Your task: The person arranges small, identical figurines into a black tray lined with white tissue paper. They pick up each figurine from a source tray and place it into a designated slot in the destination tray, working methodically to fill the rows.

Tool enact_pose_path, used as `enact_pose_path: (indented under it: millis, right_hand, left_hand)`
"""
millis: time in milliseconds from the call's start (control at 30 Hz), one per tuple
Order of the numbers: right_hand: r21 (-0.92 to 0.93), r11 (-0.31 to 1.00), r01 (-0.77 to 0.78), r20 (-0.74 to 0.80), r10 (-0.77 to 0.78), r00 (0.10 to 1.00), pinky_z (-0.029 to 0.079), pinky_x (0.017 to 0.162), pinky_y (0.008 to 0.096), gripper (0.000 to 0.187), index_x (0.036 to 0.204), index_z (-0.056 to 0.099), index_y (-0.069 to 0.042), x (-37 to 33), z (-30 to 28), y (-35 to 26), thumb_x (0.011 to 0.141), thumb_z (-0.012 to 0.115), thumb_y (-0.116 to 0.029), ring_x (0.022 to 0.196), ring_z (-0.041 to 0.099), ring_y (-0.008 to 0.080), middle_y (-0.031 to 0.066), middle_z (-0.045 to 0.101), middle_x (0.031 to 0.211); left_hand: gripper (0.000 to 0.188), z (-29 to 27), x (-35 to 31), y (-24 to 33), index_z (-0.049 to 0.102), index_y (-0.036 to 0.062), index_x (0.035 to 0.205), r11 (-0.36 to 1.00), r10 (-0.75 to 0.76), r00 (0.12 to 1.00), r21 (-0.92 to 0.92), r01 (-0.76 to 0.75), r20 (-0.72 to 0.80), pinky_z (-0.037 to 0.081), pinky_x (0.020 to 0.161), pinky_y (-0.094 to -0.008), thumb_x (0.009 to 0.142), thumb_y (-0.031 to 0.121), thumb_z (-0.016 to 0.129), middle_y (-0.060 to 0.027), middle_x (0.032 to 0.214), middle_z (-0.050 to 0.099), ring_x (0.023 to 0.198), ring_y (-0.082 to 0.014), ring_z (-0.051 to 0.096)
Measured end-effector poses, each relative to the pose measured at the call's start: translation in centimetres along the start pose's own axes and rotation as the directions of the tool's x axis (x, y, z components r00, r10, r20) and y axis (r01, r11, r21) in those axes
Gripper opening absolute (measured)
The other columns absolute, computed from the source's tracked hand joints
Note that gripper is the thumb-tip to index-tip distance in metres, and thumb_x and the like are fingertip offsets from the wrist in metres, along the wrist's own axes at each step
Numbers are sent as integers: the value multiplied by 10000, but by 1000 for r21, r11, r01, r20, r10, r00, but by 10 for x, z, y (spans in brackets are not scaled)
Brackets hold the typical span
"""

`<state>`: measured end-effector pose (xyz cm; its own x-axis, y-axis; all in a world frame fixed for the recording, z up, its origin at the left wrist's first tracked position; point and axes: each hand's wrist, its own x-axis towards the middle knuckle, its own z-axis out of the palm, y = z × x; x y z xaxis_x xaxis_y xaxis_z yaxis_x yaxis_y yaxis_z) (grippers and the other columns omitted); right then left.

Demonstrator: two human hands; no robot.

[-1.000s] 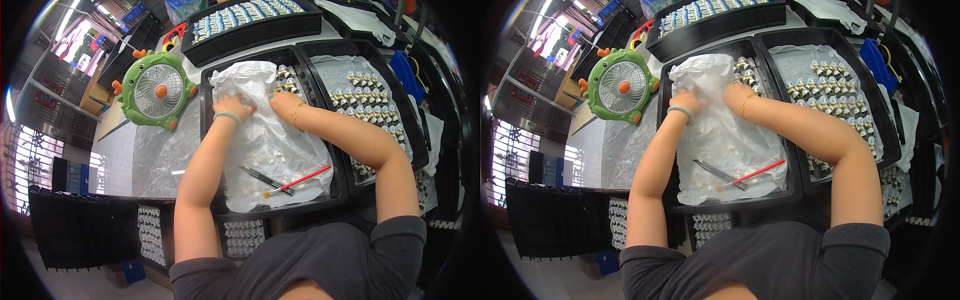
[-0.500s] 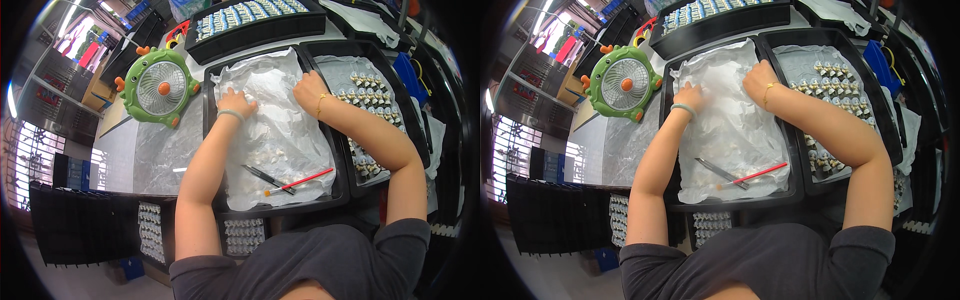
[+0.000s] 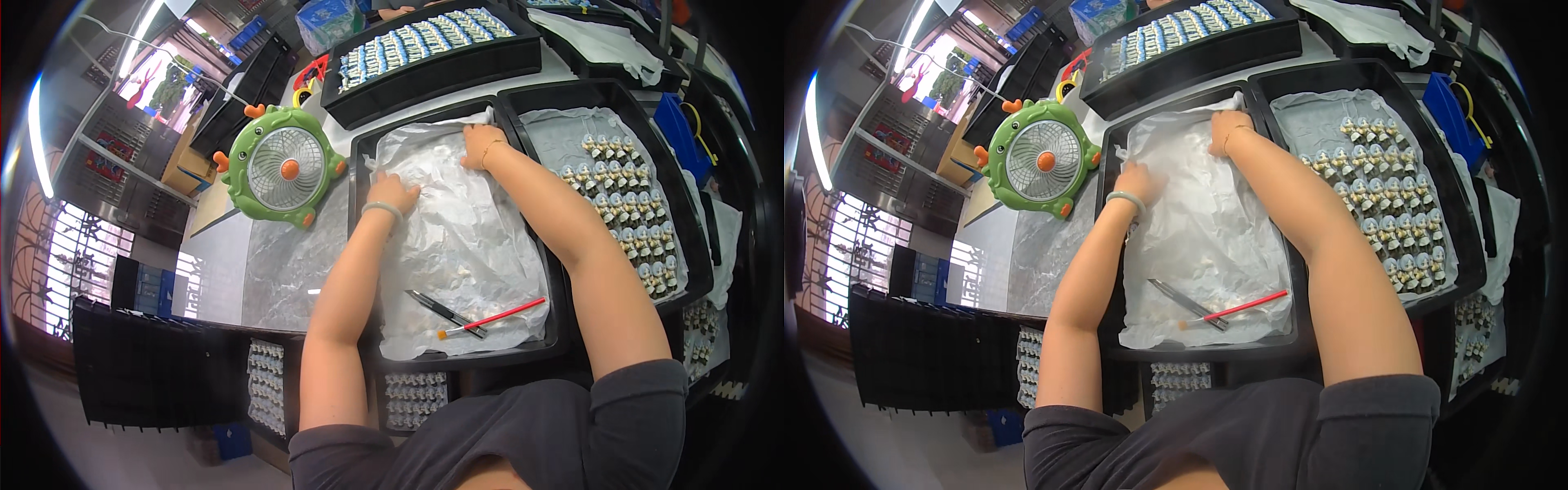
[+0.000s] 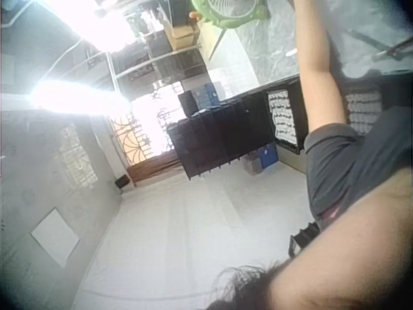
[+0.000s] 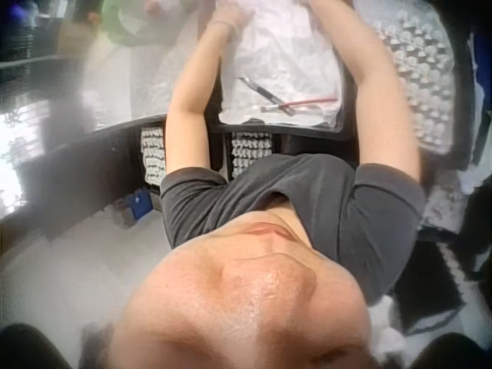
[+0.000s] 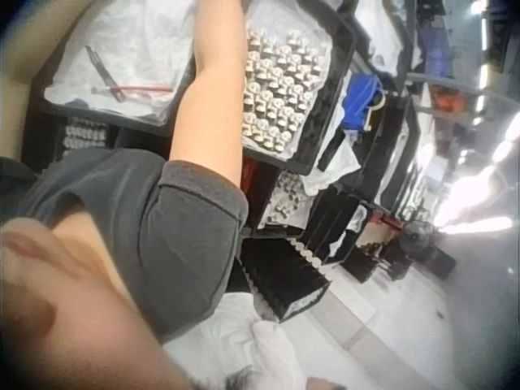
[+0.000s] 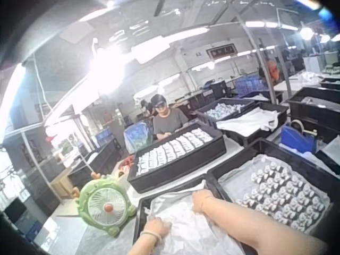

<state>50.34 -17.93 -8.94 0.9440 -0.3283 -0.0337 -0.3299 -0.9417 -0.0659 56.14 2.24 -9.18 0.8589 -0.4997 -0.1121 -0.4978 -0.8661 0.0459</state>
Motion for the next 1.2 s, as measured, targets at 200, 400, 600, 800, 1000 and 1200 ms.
enact_pose_path:
  millis: [200,400,600,800,1000,1200]
  right_hand:
    - [20,1000,-8,-35,9,999,435,877,369,610,1146,490,-32,0,4,2,720,591,-457,1088,491,276,156,485,1172]
    - [-32,999,-24,-24,23,999,395,927,402,625,1159,475,-21,2,9,-4,731,574,-466,1172,395,319,173,351,1285]
    - [243,959,-148,108,125,986,374,948,408,709,1270,391,-39,38,22,11,737,551,-478,1174,408,358,178,281,1364]
    - [312,930,-196,52,189,981,413,897,422,436,1149,498,-41,51,28,11,813,499,-319,1083,499,364,219,508,1166]
    - [-164,985,-63,-306,10,952,451,778,412,224,965,608,-75,32,18,-1,829,455,-167,1019,551,291,163,550,1134]
    - [-203,977,-68,-221,22,975,461,769,379,265,993,591,-52,33,18,-6,794,510,-209,972,573,274,145,570,1095]
  left_hand:
    - [542,-32,22,7,486,19,1155,999,4,994,40,-8,106,408,911,-377,763,384,567,-193,1268,403,1127,-332,458]
    - [509,8,54,6,476,77,1169,999,-36,975,-41,27,-220,358,947,-436,792,416,531,-201,1221,387,1143,-385,386]
    - [545,21,66,2,463,107,1191,977,-42,971,-212,-9,-235,334,962,-444,765,435,552,-219,1231,345,1145,-411,371]
    - [584,25,73,-8,424,78,1194,961,-98,963,-277,25,-253,370,927,-432,746,421,575,-203,1176,367,1110,-395,402]
    - [631,27,69,-5,360,28,1204,977,-73,940,-212,0,-334,408,884,-422,745,395,589,-194,1145,385,1078,-377,441]
    - [602,26,66,-4,437,-3,1175,998,-30,940,-63,10,-339,393,897,-438,770,431,536,-202,1203,373,1102,-367,429]
